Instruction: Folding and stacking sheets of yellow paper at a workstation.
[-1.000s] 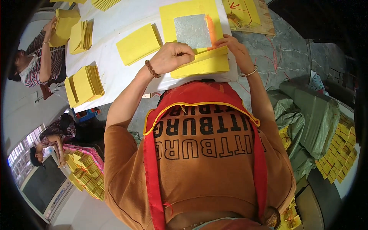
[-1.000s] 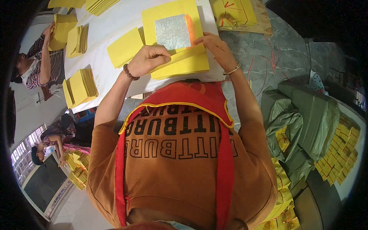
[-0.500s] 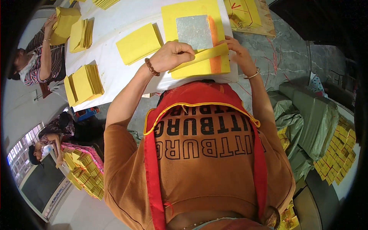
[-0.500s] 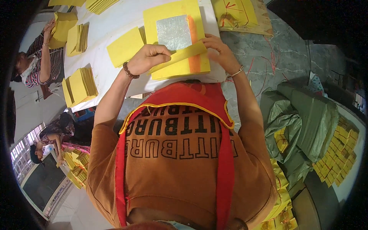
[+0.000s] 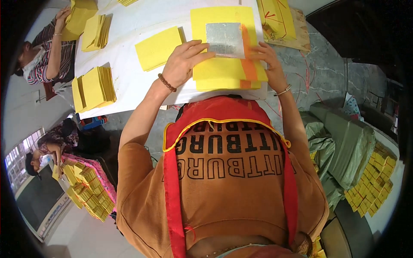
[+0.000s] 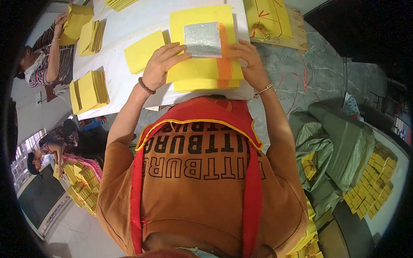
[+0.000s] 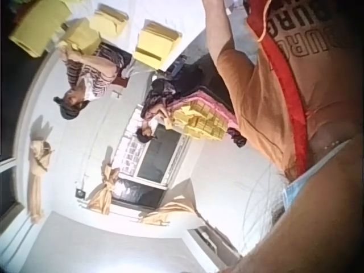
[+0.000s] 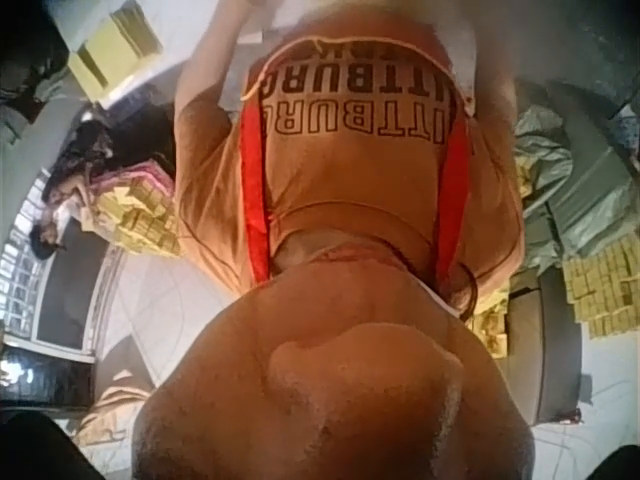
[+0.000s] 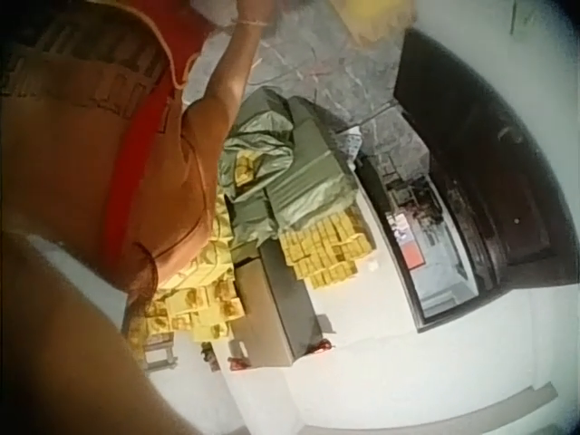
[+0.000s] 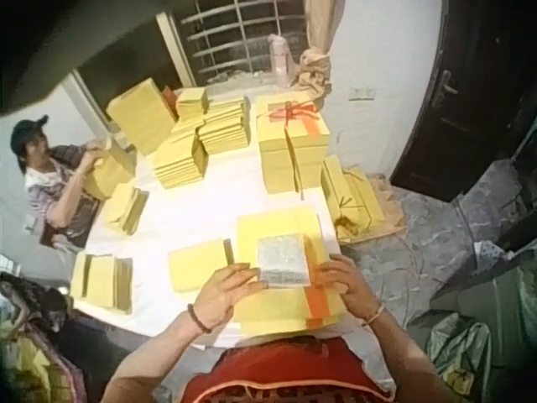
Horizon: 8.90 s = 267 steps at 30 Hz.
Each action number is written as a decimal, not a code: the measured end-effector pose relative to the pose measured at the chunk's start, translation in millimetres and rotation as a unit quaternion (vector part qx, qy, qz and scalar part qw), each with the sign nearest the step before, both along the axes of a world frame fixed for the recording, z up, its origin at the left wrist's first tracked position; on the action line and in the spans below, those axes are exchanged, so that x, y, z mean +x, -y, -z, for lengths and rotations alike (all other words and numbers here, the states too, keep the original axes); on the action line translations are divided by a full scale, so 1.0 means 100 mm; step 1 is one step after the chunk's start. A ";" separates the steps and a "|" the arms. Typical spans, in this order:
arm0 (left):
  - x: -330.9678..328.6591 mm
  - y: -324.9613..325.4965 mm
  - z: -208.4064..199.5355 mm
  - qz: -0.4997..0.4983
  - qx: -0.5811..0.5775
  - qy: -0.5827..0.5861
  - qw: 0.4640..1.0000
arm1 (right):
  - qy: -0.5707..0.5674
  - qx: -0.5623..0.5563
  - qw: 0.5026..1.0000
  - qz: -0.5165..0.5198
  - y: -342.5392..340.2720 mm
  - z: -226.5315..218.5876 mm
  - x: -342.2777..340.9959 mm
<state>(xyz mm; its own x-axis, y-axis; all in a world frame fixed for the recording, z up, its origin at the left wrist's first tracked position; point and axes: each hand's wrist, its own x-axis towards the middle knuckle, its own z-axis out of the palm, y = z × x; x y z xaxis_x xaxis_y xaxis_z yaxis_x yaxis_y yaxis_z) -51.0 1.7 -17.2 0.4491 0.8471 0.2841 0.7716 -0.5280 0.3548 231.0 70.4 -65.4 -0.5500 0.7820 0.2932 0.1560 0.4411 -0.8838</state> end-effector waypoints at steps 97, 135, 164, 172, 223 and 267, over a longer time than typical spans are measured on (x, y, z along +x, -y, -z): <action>-0.89 0.16 1.07 -0.262 -0.060 -0.192 0.944 | -0.098 -0.252 0.940 0.207 0.38 -0.07 0.01; 0.43 0.06 -0.22 0.071 -0.090 0.092 0.989 | -0.051 -0.162 0.982 0.078 0.27 -0.04 0.04; 0.33 -0.11 -0.13 -0.011 -0.388 0.296 0.873 | -0.094 -0.177 0.978 0.063 0.23 0.01 0.07; 0.19 -0.12 -0.26 0.076 -0.341 0.255 0.902 | -0.009 -0.041 0.997 0.067 0.23 -0.03 0.02; 0.40 -0.12 -0.20 -0.083 0.037 -0.031 0.995 | -0.004 -0.191 0.958 0.213 0.21 -0.25 -0.39; -0.97 0.18 0.89 -0.228 0.050 -0.159 0.959 | -0.103 -0.212 0.950 0.207 0.38 -0.07 -0.02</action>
